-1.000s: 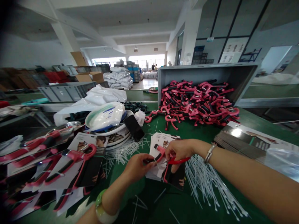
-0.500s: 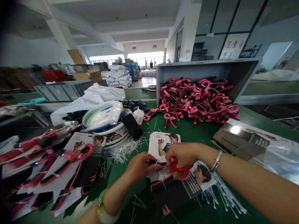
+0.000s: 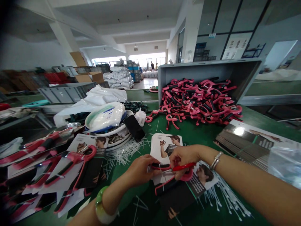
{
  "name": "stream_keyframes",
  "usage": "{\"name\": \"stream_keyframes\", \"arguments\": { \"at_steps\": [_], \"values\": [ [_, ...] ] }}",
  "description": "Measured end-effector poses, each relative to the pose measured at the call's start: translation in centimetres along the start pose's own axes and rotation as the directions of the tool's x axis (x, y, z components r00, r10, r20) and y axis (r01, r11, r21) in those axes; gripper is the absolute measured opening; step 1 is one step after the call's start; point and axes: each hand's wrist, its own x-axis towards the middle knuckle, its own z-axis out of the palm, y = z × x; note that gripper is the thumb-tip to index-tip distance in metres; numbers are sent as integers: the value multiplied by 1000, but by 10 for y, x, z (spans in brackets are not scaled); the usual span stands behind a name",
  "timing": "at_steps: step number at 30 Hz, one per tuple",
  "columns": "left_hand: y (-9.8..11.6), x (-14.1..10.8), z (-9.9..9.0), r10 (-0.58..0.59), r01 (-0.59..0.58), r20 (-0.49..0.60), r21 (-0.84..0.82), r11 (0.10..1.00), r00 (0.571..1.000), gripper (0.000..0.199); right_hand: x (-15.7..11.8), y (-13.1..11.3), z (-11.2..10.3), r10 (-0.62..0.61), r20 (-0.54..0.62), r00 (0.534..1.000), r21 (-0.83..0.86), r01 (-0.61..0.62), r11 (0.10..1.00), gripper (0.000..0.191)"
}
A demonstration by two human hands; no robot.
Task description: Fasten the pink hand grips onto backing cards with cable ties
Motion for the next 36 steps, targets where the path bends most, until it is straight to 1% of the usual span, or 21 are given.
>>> {"name": "stream_keyframes", "arguments": {
  "at_steps": [2, 4, 6, 8, 10, 12, 15, 17, 18, 20, 22, 24, 28, 30, 33, 34, 36],
  "values": [
    [1, 1, -3, 18, -18, 18, 12, 1000, 1000, 37, -1, -1, 0, 1, 7, 1000, -26, -1, 1000, 52],
    [4, 3, -5, 11, -12, 32, 30, 999, 999, 38, -1, -2, 0, -13, 6, 1000, -40, 13, 999, 52],
    [6, 4, -7, 20, -22, 44, 65, 998, 999, 35, -1, -3, 1, -25, -5, 1000, -40, 25, 999, 53],
    [10, 3, -9, 44, -50, 46, 135, 990, 998, 30, -2, -2, 3, -28, -12, 1000, -16, 28, 999, 55],
    [15, 2, -8, 64, -71, 37, 222, 972, 997, 27, -2, -1, 4, -33, -19, 999, 12, 33, 999, 57],
    [20, 0, -6, 61, -67, 29, 285, 956, 998, 26, -3, 1, 5, -44, -23, 999, 32, 44, 998, 56],
    [24, -4, -1, 35, -42, 27, 306, 951, 999, 24, -4, 5, 7, -52, 13, 999, 73, 51, 996, 54],
    [23, -4, 2, 14, -21, 24, 286, 958, 1000, 24, -5, 6, 9, -36, 45, 998, 128, 30, 991, 55],
    [21, -4, 3, 9, -15, 26, 259, 966, 1000, 24, -5, 6, 10, -21, 43, 999, 147, 14, 989, 55],
    [16, -2, 3, 15, -21, 36, 166, 986, 999, 25, -5, 4, 12, 12, 9, 1000, 152, -13, 988, 57],
    [9, 1, 3, 26, -28, 43, 59, 998, 999, 28, -5, 2, 14, 26, -40, 999, 118, -21, 993, 57],
    [5, 4, 3, 17, -17, 36, 0, 1000, 999, 30, -6, -1, 16, 40, -66, 997, 86, -34, 996, 57],
    [2, 5, 4, -33, 34, 26, -35, 999, 999, 30, -9, -8, 17, 65, -78, 995, 21, -63, 998, 57],
    [2, 3, 4, -53, 54, 16, -64, 996, 998, 32, -10, -12, 17, 61, -115, 991, -22, -64, 998, 56],
    [3, 0, 6, -73, 72, -7, -85, 994, 997, 37, -11, -18, 19, 44, -174, 984, -129, -67, 989, 53],
    [4, 0, 7, -82, 80, -15, -86, 993, 997, 38, -11, -20, 20, 36, -176, 984, -163, -66, 984, 51],
    [4, 0, 10, -99, 96, -30, -88, 991, 995, 39, -12, -18, 23, -1, -129, 992, -184, -23, 983, 47]
  ]
}}
